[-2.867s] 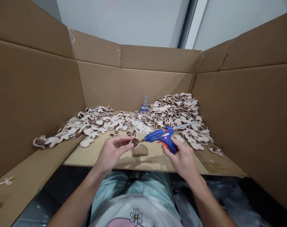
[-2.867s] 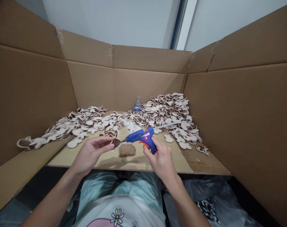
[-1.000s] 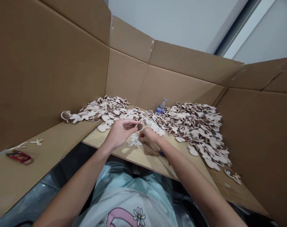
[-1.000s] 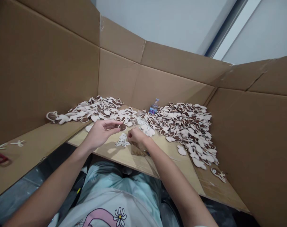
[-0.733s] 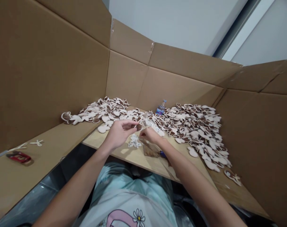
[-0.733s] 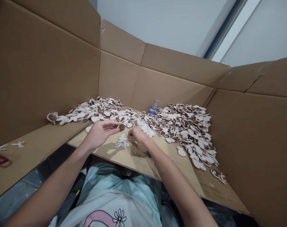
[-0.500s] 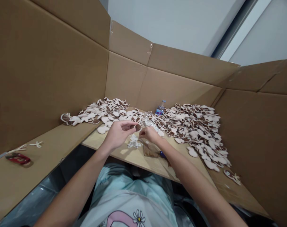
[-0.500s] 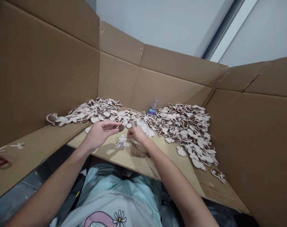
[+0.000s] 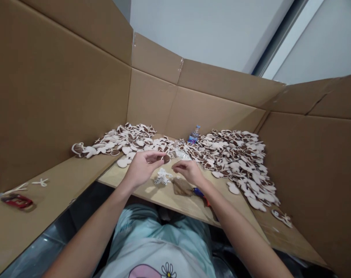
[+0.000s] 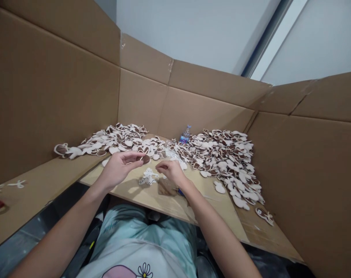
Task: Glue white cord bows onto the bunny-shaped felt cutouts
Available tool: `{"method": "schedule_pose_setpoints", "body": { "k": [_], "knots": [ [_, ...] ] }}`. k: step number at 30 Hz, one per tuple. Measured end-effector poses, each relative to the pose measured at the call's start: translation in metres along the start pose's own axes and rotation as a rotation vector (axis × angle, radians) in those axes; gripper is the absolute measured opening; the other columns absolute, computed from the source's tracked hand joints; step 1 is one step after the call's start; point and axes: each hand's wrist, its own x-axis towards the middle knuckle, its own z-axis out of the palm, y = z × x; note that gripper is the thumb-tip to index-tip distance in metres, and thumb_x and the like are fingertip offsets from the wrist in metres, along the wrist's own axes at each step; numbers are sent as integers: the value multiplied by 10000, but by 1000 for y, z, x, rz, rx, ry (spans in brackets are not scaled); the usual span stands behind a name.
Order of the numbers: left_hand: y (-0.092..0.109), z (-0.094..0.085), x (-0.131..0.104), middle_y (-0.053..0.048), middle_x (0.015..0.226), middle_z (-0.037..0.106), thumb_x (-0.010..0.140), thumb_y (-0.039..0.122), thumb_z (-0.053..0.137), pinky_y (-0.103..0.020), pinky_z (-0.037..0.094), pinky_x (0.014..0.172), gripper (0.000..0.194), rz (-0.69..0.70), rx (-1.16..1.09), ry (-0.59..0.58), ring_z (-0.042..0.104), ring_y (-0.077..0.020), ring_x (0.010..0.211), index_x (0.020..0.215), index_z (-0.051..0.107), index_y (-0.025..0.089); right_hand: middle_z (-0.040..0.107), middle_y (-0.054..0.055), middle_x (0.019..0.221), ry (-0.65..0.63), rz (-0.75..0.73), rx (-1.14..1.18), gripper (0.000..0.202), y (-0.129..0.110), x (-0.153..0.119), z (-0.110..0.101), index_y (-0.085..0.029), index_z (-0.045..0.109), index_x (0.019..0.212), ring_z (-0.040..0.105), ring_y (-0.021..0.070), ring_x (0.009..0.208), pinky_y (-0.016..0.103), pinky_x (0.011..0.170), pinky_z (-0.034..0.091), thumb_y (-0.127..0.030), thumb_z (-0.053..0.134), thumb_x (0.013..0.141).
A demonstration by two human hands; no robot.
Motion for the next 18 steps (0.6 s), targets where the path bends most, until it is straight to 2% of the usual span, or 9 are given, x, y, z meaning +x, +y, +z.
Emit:
{"method": "schedule_pose_setpoints", "body": {
  "k": [4,6,9,11,13,18],
  "knots": [
    [3,2,-4,-65,947,782,757,213,724,-325,564,852,200,6,-58,-34,724,-202,887,950,751,170,766,63,786,157,-7,50,150,-18,-32,-12,-180,739,858,700,167,679,250,633,528,-262,613,857],
    [5,5,-8,-58,961,782,761,217,726,-322,569,857,195,19,-95,-51,727,-199,892,952,750,180,767,65,784,266,-57,109,140,-26,-46,-17,-182,730,852,706,168,676,254,617,543,-279,628,854],
    [10,10,-14,-57,978,781,761,224,733,-330,578,850,215,34,-110,-72,730,-207,896,973,750,189,765,61,753,437,-223,195,55,-37,-63,-22,-187,723,789,707,169,663,272,621,563,-214,682,813],
    [15,14,-19,-59,973,782,764,227,733,-331,583,843,217,32,-110,-93,731,-212,892,977,752,189,762,60,759,498,-292,230,50,-43,-73,-24,-194,730,777,709,177,692,291,653,574,-155,701,790],
    [20,19,-24,-57,963,782,775,231,726,-325,588,831,194,40,-103,-127,730,-214,890,962,757,192,757,61,775,533,-267,272,88,-48,-84,-25,-204,749,790,707,181,713,291,640,578,-125,712,777],
    [28,32,-38,-59,997,777,798,244,715,-318,589,837,187,21,-91,-223,725,-210,905,973,759,195,739,60,794,584,-60,404,124,-60,-113,-29,-232,790,822,687,165,683,239,529,553,-135,741,762]
  ]
}}
